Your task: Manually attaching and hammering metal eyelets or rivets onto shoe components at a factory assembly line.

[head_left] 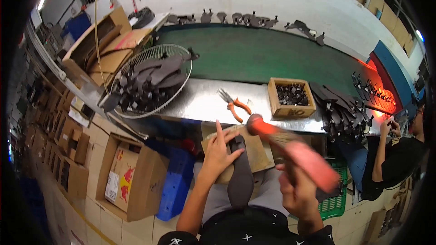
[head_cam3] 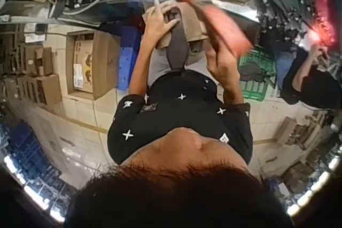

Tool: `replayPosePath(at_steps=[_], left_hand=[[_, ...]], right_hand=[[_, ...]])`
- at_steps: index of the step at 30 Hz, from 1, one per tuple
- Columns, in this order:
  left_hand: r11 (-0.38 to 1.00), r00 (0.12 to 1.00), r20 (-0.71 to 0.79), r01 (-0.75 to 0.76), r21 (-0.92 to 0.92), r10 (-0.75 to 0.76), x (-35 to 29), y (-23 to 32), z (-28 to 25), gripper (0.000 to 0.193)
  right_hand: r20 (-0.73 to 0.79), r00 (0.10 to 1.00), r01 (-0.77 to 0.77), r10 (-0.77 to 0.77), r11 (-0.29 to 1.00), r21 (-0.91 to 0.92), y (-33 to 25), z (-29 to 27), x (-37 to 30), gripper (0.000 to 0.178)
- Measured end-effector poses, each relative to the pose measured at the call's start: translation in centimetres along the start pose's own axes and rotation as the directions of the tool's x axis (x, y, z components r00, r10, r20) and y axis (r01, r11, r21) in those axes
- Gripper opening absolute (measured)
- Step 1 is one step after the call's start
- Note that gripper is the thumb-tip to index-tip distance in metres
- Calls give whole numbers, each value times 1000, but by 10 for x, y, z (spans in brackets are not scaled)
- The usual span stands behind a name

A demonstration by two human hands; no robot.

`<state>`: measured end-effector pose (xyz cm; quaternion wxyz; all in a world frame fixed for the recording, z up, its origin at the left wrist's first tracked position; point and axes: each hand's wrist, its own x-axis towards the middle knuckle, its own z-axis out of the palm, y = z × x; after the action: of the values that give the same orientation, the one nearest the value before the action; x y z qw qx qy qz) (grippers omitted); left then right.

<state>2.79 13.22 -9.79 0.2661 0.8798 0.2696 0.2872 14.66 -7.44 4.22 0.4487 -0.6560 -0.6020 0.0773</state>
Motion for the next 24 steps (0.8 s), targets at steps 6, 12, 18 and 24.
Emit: replayPosePath(at_steps=[6,12,18,24], left_hand=[[997,997,20,74,24,-74,4,-4,5,123],[993,989,98,116,-10,-114,6,-1,-4,111],[981,997,-53,-48,189,59,-5,-2,10,30],[878,987,162,78,-472,0,-48,51,-40,26]], right_hand=[[191,929,-292,317,945,-146,61,57,-18,17],[-124,984,-128,124,992,-22,20,21,-19,15],[122,958,-263,258,964,27,40,27,2,18],[82,994,-52,74,970,-239,67,29,13,26]])
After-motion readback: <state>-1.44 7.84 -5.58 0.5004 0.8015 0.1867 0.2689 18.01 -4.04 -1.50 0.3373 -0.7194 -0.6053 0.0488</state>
